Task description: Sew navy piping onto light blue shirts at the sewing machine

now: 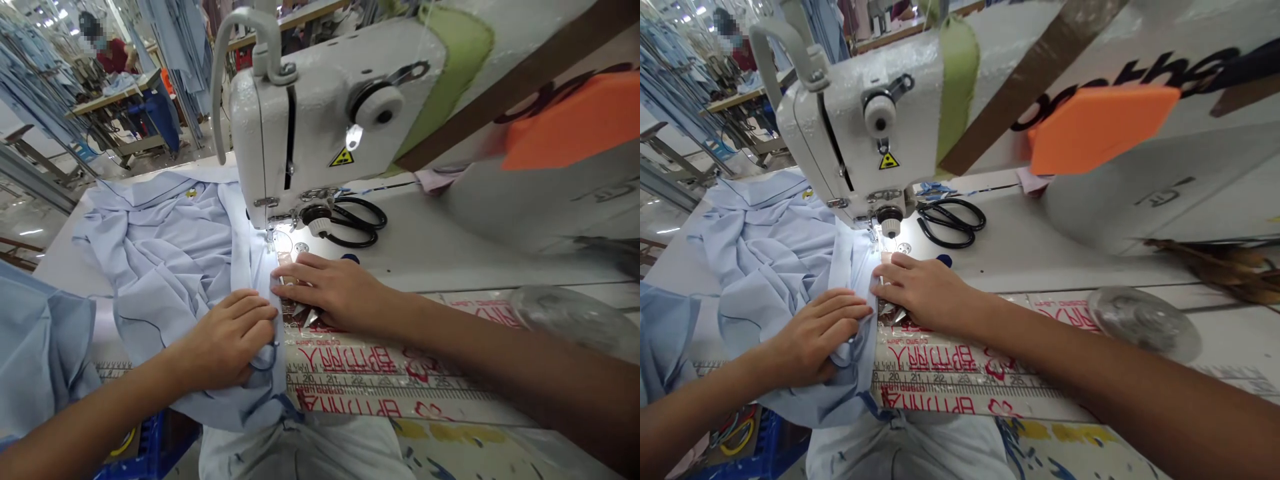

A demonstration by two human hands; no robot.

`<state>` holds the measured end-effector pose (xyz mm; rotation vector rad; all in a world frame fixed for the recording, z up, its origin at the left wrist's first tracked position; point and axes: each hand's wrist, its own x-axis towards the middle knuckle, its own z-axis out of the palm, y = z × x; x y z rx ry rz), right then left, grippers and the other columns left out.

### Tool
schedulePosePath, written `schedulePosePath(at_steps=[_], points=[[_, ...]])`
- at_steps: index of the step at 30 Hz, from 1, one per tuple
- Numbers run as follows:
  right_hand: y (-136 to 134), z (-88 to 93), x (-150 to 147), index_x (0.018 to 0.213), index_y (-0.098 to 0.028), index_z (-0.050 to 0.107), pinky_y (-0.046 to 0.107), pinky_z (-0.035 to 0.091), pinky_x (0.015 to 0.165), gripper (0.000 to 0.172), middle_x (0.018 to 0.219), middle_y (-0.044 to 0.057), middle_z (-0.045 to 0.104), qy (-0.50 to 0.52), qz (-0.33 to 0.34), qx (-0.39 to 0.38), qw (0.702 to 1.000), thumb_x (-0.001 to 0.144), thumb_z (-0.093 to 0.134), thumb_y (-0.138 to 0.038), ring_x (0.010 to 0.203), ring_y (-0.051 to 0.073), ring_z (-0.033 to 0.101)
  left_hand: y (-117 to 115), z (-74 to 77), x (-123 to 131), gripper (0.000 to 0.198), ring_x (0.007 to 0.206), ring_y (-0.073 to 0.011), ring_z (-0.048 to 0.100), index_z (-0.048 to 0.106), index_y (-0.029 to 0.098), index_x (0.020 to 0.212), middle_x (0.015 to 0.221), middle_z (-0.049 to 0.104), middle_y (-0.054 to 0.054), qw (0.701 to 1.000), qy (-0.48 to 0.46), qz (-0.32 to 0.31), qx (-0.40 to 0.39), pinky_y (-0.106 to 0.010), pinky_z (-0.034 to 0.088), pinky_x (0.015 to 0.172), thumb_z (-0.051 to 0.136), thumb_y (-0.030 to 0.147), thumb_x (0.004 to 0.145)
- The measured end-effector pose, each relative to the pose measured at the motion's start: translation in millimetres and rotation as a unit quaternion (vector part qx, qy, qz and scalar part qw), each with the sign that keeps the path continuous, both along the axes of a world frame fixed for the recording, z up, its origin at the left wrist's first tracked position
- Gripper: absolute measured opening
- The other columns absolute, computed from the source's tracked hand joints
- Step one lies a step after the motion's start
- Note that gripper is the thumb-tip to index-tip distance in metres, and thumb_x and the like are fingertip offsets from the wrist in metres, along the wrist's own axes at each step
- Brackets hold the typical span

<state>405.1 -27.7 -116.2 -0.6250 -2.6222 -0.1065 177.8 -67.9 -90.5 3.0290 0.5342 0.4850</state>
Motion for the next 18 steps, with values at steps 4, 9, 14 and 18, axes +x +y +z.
schedulePosePath(at_steps=[4,9,14,18], points=[[-0.6,-2.5,2.1,0.107,-0.014,0.06,0.031,0.047,0.061,0.03,0.107,0.009,0.062,0.017,0.012,0.014,1.0,0.085,0.039,-0.012,0.089,0.022,0.05,-15.0,-4.7,8.2,0.036,0.117,-0.0257,0.045,0.048,0.005,0.108,0.119,0.053,-0.018,0.995,0.002,0.096,-0.037,-0.045,0.044,0.097,0.038,0.004,0.074],[-6.0,-5.6,-0.4,0.113,-0.013,0.055,0.033,0.049,0.064,0.041,0.111,0.011,0.06,0.035,0.035,0.008,0.999,0.076,0.041,-0.005,0.092,0.023,0.052,-17.6,-18.7,6.3,0.023,0.11,-0.0257,0.046,0.051,0.005,0.101,0.114,0.053,-0.017,0.991,-0.031,0.128,-0.019,-0.042,0.045,0.094,0.037,0.004,0.083],[-2.5,-5.5,-13.1,0.103,-0.018,0.055,0.034,0.05,0.075,0.024,0.103,0.009,0.062,0.06,0.04,-0.042,0.997,0.081,0.048,-0.012,0.089,0.018,0.057,-5.2,-24.7,2.0,0.024,0.088,-0.0182,0.051,0.052,0.009,0.093,0.087,0.059,-0.008,0.967,-0.084,0.193,-0.144,-0.031,0.05,0.08,0.043,0.001,0.072],[7.8,-11.0,-20.4,0.094,-0.018,0.056,0.031,0.05,0.073,0.017,0.092,0.007,0.064,0.062,0.037,0.012,0.997,0.085,0.045,-0.008,0.083,0.016,0.059,4.4,-28.5,-3.0,0.023,0.101,-0.0169,0.05,0.051,0.008,0.096,0.095,0.059,-0.01,0.967,-0.15,0.153,-0.135,-0.027,0.045,0.09,0.045,0.005,0.074]])
